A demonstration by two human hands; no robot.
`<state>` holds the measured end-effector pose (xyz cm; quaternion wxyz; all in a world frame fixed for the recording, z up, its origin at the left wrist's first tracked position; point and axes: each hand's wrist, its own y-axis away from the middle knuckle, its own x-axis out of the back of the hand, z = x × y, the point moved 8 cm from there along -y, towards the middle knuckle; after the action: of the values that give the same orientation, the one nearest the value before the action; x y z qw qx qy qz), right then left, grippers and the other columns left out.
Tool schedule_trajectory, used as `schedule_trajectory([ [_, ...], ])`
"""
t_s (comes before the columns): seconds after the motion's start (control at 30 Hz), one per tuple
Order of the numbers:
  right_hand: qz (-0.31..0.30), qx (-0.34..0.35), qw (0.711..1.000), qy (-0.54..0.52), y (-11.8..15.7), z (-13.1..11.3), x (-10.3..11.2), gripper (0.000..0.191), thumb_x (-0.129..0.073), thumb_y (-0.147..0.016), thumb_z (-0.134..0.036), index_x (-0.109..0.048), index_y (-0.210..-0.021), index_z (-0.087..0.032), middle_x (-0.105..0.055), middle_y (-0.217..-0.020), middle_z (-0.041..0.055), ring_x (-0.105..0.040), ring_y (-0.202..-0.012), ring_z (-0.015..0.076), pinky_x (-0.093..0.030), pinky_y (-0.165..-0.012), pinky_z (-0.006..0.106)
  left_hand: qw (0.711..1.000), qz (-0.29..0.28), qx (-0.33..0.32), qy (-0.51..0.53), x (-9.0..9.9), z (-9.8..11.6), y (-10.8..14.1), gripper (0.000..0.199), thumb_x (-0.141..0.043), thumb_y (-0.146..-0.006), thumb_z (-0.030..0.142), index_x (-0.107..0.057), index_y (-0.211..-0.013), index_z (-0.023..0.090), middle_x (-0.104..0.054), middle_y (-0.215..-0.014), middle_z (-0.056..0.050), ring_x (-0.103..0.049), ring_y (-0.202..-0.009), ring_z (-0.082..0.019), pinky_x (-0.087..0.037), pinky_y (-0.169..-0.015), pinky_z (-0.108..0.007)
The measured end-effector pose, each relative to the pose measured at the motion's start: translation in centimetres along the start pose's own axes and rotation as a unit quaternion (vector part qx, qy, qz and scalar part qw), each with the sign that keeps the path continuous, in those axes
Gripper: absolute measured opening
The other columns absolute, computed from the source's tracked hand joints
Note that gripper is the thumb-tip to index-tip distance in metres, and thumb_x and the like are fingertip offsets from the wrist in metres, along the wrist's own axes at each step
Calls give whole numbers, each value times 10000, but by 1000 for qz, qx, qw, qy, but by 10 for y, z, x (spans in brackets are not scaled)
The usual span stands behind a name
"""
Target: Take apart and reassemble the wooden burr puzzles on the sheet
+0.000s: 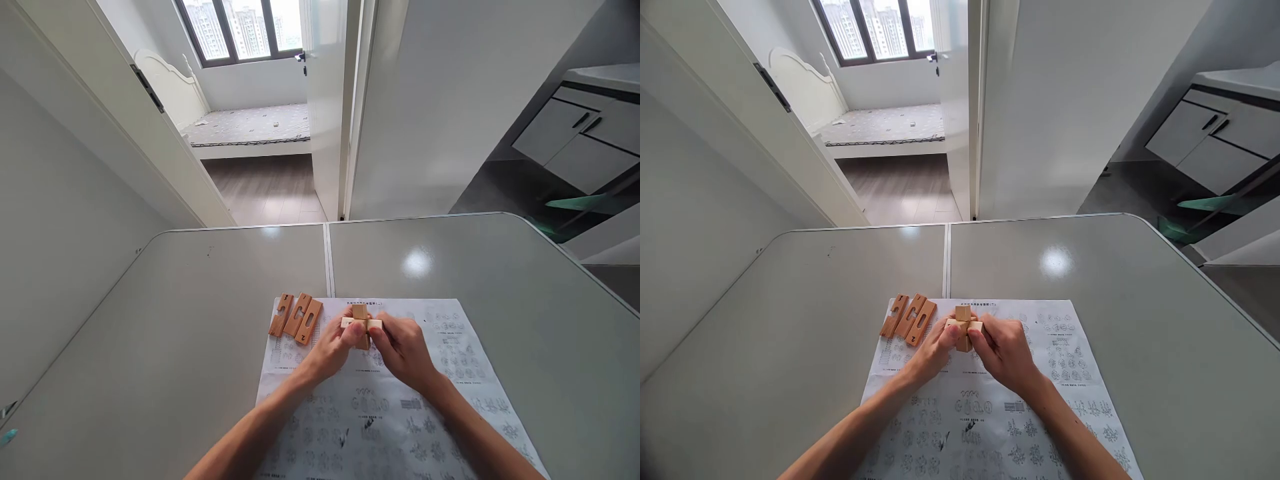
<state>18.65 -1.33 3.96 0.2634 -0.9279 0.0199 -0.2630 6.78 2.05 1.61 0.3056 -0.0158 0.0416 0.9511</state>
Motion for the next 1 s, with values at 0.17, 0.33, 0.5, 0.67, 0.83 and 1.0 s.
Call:
schedule_trajectory([
  [0.17,8,-30,999,-19,1,3,-2,391,-477,-1075,-288,-325,-716,-258,-334,-575,-78,-304,-471,112,-272,-486,265,1000,15,-1,-9,1,1,2,728,-502,-874,892,-577,-989,177,-606,-920,-43,-542,-873,-207,-469,-829,-334],
  [0.33,15,-54,998,-35,1,5,-3,415,-480,-1077,-340,-321,-703,-256,-336,-563,-77,-298,-473,109,-266,-479,265,1000,25,-6,-1,3,1,1,732,-504,-868,897,-569,-979,176,-610,-892,-40,-546,-838,-200,-475,-819,-338],
  [0.5,9,-86,995,-44,0,5,-5,450,-448,-1095,-428,-320,-699,-257,-342,-570,-69,-303,-485,113,-268,-484,272,999,34,-11,-7,4,1,0,737,-501,-868,898,-582,-971,173,-615,-869,-42,-544,-814,-196,-479,-784,-331],
  [0.67,15,-129,990,-54,4,9,-8,526,-414,-1100,-564,-326,-683,-255,-329,-549,-67,-285,-488,116,-252,-482,283,999,37,-10,0,4,0,0,771,-508,-857,906,-623,-1040,166,-637,-896,-46,-577,-823,-203,-486,-770,-325],
  [0.83,17,-160,983,-93,8,11,-12,528,-398,-1102,-577,-372,-688,-249,-358,-554,-61,-318,-491,118,-273,-485,278,999,35,-9,23,4,-5,1,742,-620,-837,858,-610,-1150,185,-640,-894,-22,-604,-780,-170,-492,-726,-284],
  [1.0,9,-171,978,-120,8,10,-15,534,-411,-1101,-573,-393,-680,-244,-388,-548,-58,-338,-481,114,-286,-490,277,998,56,-26,3,8,-2,3,716,-609,-843,855,-610,-1124,197,-673,-937,-43,-634,-792,-180,-522,-723,-291],
])
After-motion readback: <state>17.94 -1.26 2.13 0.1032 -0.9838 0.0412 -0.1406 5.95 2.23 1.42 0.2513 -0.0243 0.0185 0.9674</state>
